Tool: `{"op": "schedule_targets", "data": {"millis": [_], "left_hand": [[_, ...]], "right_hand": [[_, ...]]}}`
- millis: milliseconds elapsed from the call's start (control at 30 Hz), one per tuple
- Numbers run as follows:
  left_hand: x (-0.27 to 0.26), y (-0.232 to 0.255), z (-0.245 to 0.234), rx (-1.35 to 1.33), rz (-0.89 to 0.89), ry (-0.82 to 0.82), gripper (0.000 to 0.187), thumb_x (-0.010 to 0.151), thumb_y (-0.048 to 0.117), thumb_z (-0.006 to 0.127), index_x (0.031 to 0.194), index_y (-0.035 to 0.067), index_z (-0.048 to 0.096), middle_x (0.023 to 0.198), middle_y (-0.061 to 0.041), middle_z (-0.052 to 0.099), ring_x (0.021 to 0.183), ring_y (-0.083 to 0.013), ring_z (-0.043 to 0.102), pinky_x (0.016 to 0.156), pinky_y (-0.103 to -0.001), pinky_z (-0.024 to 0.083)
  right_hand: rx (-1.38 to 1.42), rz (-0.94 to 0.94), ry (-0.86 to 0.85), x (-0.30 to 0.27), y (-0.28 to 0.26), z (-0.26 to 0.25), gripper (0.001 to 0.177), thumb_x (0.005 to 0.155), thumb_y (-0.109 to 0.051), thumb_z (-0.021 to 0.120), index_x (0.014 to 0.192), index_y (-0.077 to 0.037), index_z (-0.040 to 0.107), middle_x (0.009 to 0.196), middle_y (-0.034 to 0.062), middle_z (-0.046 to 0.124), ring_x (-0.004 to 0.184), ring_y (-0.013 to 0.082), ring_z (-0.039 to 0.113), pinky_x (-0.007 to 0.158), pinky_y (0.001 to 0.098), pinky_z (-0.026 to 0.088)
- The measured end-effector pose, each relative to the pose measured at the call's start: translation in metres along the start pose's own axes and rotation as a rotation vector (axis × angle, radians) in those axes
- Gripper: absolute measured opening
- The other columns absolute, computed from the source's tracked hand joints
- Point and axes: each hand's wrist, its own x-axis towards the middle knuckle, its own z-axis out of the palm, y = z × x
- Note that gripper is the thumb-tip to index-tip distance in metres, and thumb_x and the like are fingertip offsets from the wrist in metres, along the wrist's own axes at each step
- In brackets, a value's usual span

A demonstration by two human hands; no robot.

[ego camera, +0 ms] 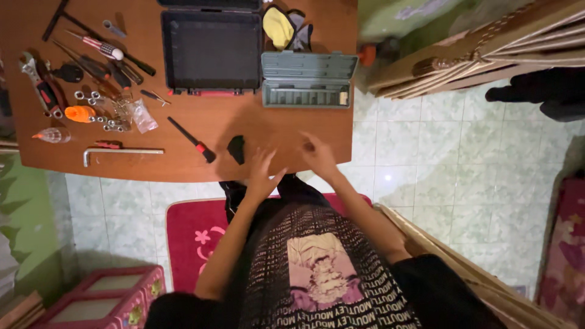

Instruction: The person repeatedly wipes small cylindrical metal tool components with a black cloth on a wooden table, then places them into a green plastic organizer. The person handles the components one at a time, turning them over while wiping, and returns each cleaned piece to the organizer.

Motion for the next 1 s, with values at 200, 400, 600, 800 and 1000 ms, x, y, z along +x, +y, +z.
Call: {"op": "schedule_targets", "data": {"millis": [200,400,600,800,1000], "left_hand": [[-0.022,-0.011,-0.042,-0.100,-0.062,0.088,0.064,0.088,0.031,0.081,0.140,0.002,0.057,0.149,-0.024,0.053,0.146,-0.0462,0.042,0.117,-0.048,0.038],[-0.042,-0.021,-0.101,-0.051,-0.146,0.110,0.056,0.089,0.028,0.080,0.135,0.001,0.061,0.141,-0.023,0.059,0.136,-0.0390,0.053,0.114,-0.044,0.042],[-0.073,-0.056,-0.156,-0.103,-0.136,0.181,0.049,0.088,0.020,0.079,0.131,0.002,0.063,0.132,-0.020,0.065,0.127,-0.0347,0.060,0.109,-0.041,0.045],[-0.107,-0.092,-0.216,-0.149,-0.067,0.178,0.044,0.088,0.012,0.075,0.129,0.003,0.066,0.130,-0.018,0.067,0.126,-0.0325,0.062,0.110,-0.039,0.046],[-0.132,-0.098,-0.279,-0.135,-0.072,0.206,0.038,0.090,0.017,0.078,0.125,0.003,0.069,0.125,-0.017,0.069,0.118,-0.0307,0.065,0.105,-0.037,0.048]], "right_hand": [[0.089,-0.105,-0.134,0.002,-0.056,0.031,0.047,0.095,-0.015,0.075,0.140,-0.011,0.062,0.107,0.0119,0.074,0.093,0.0173,0.071,0.085,0.0322,0.058],[0.195,-0.190,-0.179,0.005,-0.084,0.086,0.044,0.095,-0.013,0.073,0.137,-0.010,0.062,0.105,0.0102,0.075,0.093,0.0137,0.071,0.082,0.0293,0.057],[0.289,-0.210,-0.227,-0.002,-0.110,0.151,0.043,0.095,-0.010,0.072,0.136,-0.008,0.061,0.105,0.0068,0.075,0.091,0.0110,0.070,0.081,0.0260,0.057],[0.320,-0.222,-0.208,-0.013,-0.137,0.223,0.041,0.095,-0.009,0.073,0.135,-0.006,0.062,0.104,0.0057,0.074,0.087,0.0073,0.067,0.077,0.0247,0.056],[0.364,-0.180,-0.233,-0.026,-0.150,0.288,0.041,0.097,-0.010,0.074,0.136,-0.006,0.061,0.102,0.0040,0.067,0.084,0.0064,0.059,0.072,0.0226,0.050]]}}
